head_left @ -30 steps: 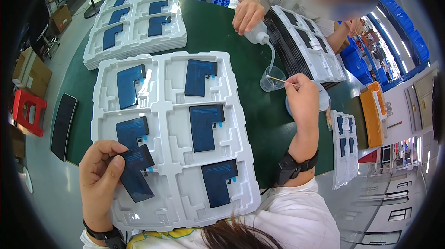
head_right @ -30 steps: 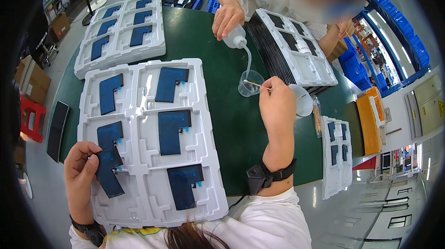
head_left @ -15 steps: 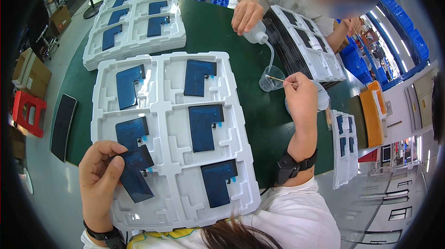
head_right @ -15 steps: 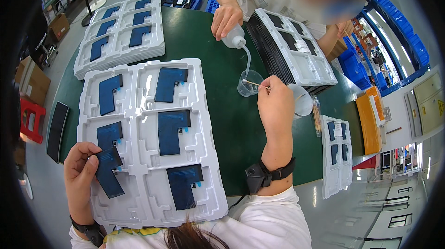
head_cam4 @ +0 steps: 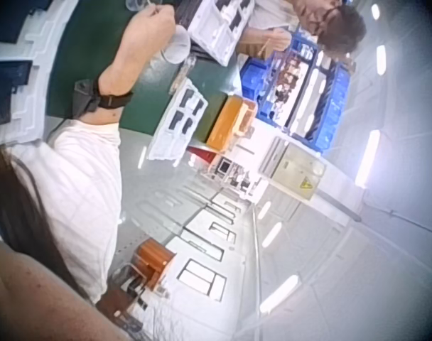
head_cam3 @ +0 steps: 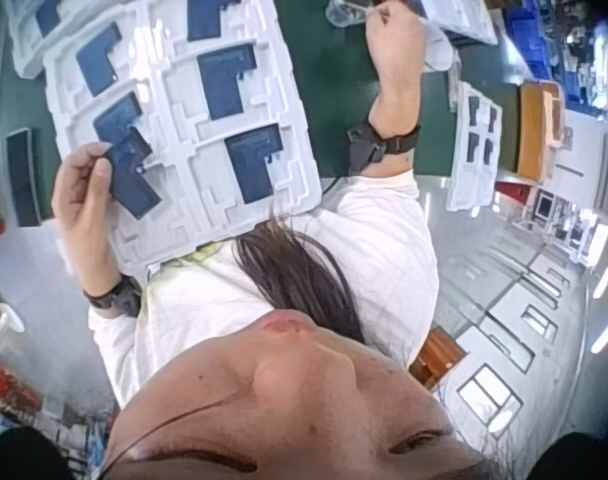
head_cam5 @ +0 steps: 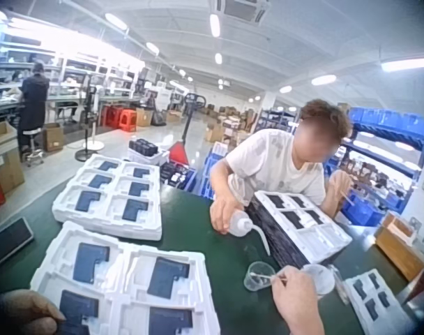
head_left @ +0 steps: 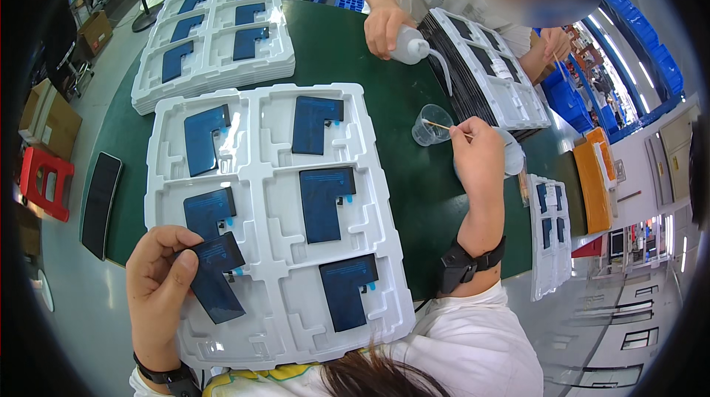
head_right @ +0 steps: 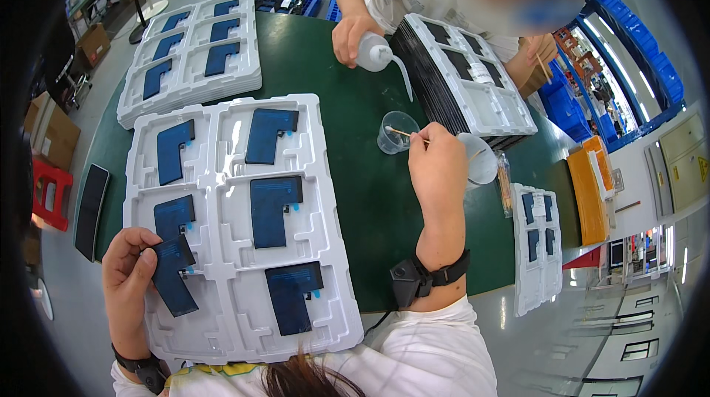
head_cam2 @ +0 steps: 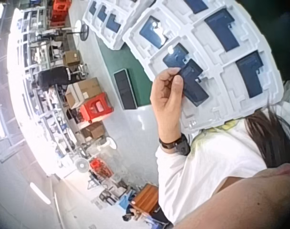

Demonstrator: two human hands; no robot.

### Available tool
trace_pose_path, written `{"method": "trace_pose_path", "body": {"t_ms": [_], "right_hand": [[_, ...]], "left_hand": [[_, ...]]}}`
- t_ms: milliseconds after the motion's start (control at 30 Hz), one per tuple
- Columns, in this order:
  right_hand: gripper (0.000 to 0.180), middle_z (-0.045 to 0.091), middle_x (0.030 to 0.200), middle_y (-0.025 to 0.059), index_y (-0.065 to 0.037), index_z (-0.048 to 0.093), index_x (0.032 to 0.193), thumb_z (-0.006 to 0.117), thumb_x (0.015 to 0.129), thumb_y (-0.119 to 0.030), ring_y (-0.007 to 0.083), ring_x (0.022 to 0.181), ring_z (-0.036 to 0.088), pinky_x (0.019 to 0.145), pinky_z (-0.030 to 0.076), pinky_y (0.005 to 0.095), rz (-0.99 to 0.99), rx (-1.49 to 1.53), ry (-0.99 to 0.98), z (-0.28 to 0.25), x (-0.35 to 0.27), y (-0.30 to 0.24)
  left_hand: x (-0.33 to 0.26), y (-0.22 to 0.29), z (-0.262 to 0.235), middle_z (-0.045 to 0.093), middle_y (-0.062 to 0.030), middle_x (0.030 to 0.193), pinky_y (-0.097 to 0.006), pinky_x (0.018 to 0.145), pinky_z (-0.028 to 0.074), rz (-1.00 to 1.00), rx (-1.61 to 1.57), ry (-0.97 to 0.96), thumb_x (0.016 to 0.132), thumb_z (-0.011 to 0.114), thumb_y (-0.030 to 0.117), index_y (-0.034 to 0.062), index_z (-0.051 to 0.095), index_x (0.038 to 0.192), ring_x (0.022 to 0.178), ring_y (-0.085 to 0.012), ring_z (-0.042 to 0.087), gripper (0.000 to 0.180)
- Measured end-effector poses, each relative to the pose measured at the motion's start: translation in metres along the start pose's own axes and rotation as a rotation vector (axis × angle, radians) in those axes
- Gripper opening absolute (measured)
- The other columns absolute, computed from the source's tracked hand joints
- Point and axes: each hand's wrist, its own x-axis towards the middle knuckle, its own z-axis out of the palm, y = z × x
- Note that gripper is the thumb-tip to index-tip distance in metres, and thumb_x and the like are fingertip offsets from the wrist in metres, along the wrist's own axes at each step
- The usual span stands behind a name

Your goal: Cleaning electronic or mechanical components with a cotton swab and solvent liquid.

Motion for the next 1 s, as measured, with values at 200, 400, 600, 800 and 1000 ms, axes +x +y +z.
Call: {"method": "trace_pose_path", "body": {"t_ms": [200,400,600,800,1000], "right_hand": [[0.018,0.060,0.066,0.0188,0.003,0.059,0.075,0.060,0.081,-0.014,0.0340,0.062,0.059,0.058,0.044,0.0407,0.008,-0.107,-0.013,-0.003,-0.001,-0.003],[0.014,0.060,0.066,0.0183,0.001,0.058,0.074,0.061,0.077,-0.013,0.0343,0.063,0.059,0.059,0.044,0.0406,0.005,-0.108,-0.110,-0.002,-0.001,-0.004],[0.009,0.061,0.066,0.0180,0.000,0.059,0.075,0.059,0.076,-0.009,0.0345,0.064,0.060,0.060,0.045,0.0405,0.007,-0.061,-0.098,-0.002,-0.001,-0.009],[0.007,0.062,0.068,0.0180,0.000,0.060,0.077,0.057,0.076,-0.007,0.0344,0.066,0.061,0.062,0.046,0.0406,-0.033,-0.112,-0.062,0.004,0.001,0.002],[0.007,0.063,0.071,0.0166,-0.001,0.060,0.077,0.058,0.076,-0.007,0.0340,0.069,0.062,0.064,0.047,0.0404,-0.020,-0.094,-0.084,0.004,0.002,0.003]], "left_hand": [[0.000,0.000,0.001,0.055,0.0005,0.083,-0.015,0.052,0.033,-0.001,0.007,0.002,0.088,0.059,0.012,0.0008,0.055,0.099,0.064,-0.0012,0.043,0.016],[0.000,0.001,0.002,0.054,0.0009,0.082,-0.015,0.052,0.032,-0.005,0.010,0.001,0.088,0.058,0.011,0.0007,0.055,0.099,0.064,-0.0011,0.042,0.015],[0.000,0.003,0.002,0.054,0.0010,0.081,-0.015,0.052,0.032,-0.001,0.017,0.001,0.088,0.057,0.010,0.0003,0.055,0.099,0.064,-0.0012,0.042,0.014],[0.001,0.003,0.003,0.053,0.0009,0.081,-0.015,0.052,0.032,0.007,0.018,-0.006,0.088,0.058,0.011,0.0003,0.055,0.099,0.063,-0.0012,0.042,0.015],[0.001,0.002,0.003,0.053,0.0011,0.080,-0.015,0.052,0.032,0.009,0.001,-0.011,0.088,0.058,0.011,0.0000,0.055,0.099,0.063,-0.0013,0.042,0.016]]}}
